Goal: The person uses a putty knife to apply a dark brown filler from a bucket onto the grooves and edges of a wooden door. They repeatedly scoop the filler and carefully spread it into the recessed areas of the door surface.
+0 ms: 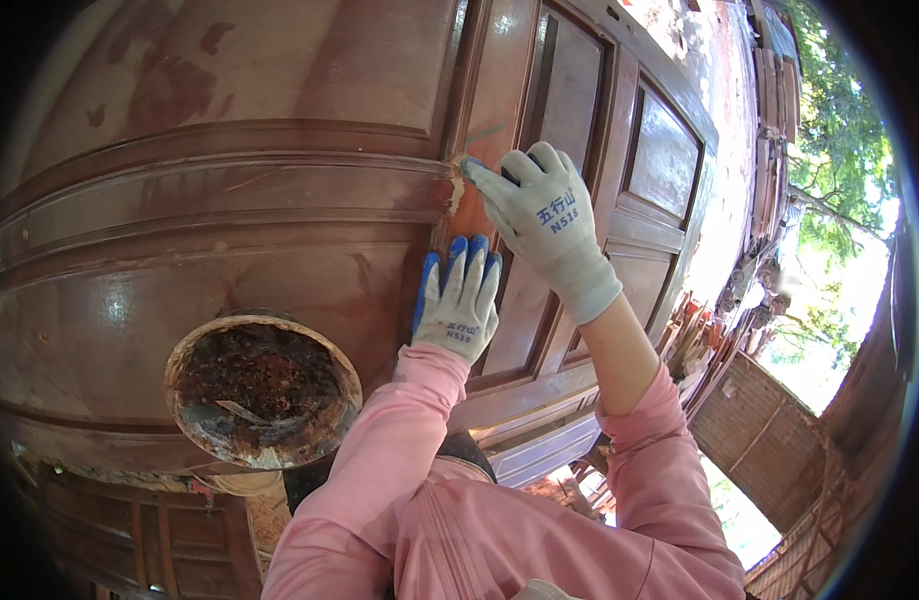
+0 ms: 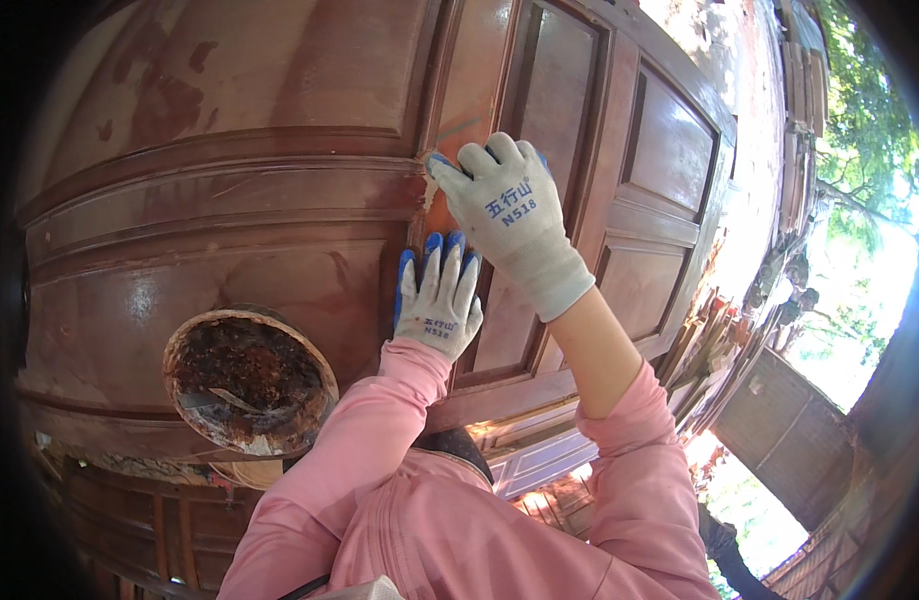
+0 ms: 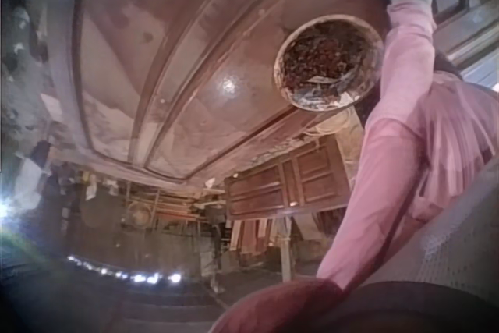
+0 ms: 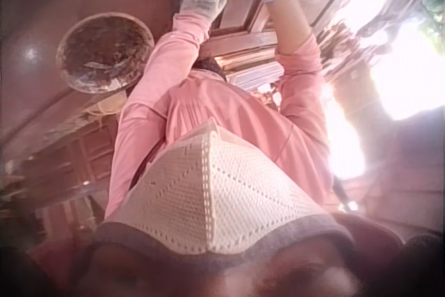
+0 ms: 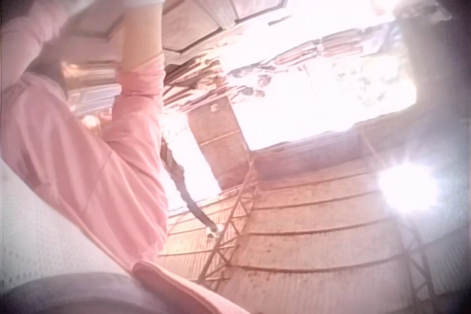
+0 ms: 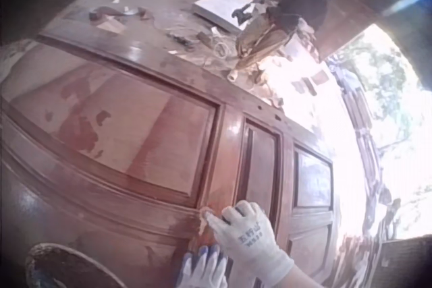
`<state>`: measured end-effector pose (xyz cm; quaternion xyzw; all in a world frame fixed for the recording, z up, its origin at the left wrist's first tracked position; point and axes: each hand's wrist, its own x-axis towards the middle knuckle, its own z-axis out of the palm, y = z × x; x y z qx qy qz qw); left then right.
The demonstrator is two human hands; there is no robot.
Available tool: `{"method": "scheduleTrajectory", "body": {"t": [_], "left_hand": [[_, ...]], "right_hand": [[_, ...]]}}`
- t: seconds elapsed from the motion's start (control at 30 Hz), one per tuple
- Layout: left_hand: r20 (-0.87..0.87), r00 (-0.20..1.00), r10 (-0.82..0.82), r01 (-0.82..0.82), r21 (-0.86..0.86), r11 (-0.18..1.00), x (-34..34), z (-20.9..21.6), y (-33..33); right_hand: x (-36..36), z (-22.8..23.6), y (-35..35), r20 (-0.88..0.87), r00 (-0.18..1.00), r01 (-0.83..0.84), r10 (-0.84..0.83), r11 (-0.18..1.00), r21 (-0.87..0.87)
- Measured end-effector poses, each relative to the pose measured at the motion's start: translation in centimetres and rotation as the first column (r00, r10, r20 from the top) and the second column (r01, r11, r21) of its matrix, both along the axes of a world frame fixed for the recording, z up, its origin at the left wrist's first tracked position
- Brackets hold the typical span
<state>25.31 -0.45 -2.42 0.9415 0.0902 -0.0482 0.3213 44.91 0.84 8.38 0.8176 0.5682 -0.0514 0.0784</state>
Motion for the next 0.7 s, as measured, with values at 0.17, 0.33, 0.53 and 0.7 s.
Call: {"method": "scheduleTrajectory", "body": {"t": [0.17, 0.33, 0.53, 0.7], "left_hand": [[0.004, 1.000, 0.005, -0.005, -0.012, 1.000, 0.0, 0.1, -0.1], [0.005, 1.000, 0.012, -0.012, -0.008, 1.000, -0.2, 0.2, 0.1], [0.009, 1.000, 0.015, -0.015, -0.011, 1.000, -0.2, 0.2, 0.0], [0.013, 1.000, 0.023, -0.022, -0.015, 1.000, -0.1, 0.2, 0.1]], "right_hand": [[2.2, 0.5, 0.2, 0.019, 0.980, -0.195, 0.196, 0.980, -0.050], [3.6, 1.6, 1.7, 0.033, 0.967, -0.246, 0.251, 0.963, -0.111], [5.0, 1.4, 2.7, -0.058, 0.920, -0.393, 0.388, 0.907, -0.153], [5.4, 2.0, 3.8, -0.065, 0.885, -0.461, 0.461, 0.848, -0.260]]}}
